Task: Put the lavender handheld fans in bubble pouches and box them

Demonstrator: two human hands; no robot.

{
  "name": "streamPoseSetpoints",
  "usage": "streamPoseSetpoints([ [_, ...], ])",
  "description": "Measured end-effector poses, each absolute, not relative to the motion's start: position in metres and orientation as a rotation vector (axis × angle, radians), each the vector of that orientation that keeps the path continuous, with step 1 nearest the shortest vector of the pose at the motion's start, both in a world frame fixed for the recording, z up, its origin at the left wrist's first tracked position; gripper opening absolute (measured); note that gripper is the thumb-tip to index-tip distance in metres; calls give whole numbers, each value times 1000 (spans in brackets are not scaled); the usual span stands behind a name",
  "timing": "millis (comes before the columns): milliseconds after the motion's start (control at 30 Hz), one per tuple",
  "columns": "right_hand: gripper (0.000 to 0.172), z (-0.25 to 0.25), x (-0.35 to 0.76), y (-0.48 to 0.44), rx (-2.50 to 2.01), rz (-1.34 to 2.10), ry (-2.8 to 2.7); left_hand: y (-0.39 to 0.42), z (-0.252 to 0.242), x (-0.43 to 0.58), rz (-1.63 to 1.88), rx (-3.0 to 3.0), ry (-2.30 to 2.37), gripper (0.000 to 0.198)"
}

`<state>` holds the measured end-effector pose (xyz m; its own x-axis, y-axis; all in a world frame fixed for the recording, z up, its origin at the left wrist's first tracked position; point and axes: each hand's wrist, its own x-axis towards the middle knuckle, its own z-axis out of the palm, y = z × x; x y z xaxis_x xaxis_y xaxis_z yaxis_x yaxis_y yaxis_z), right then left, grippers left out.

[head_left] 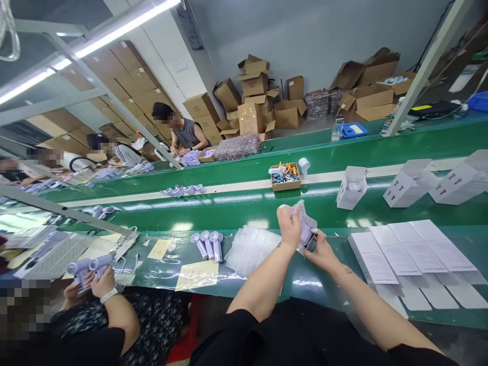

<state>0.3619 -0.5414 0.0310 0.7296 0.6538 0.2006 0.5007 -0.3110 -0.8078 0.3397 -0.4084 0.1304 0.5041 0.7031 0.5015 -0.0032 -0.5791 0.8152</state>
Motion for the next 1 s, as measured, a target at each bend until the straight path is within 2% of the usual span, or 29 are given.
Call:
streamPoseSetpoints([
  [100,70,28,364,-539,-1979,222,-870,-417,122,339,1197,1878,738,7],
  [233,65,23,368,-545,-1872,297,-966,-437,112,318,913,2192,311,6],
  [367,68,22,371,-548,-1864,264,-957,-413,137,305,490,2385,111,32],
  [467,68,24,374,-545,-1846,290,-964,-394,158,306,351,2465,193,34],
  [567,69,24,379,-542,-1821,325,-963,-400,160,311,450,2522,286,24],
  [633,70,24,382,-542,-1788,336,-987,-407,157,312,472,2528,418,26],
  [733,70,24,386,-543,-1753,365,-1031,-405,161,310,289,2448,741,44],
  [800,70,23,387,-543,-1729,395,-1064,-398,173,308,102,2446,747,56],
  [900,70,20,390,-541,-1673,419,-1093,-391,193,307,-60,2642,421,47],
  [1000,72,18,392,-539,-1634,463,-1017,-397,196,300,7,2827,235,35],
])
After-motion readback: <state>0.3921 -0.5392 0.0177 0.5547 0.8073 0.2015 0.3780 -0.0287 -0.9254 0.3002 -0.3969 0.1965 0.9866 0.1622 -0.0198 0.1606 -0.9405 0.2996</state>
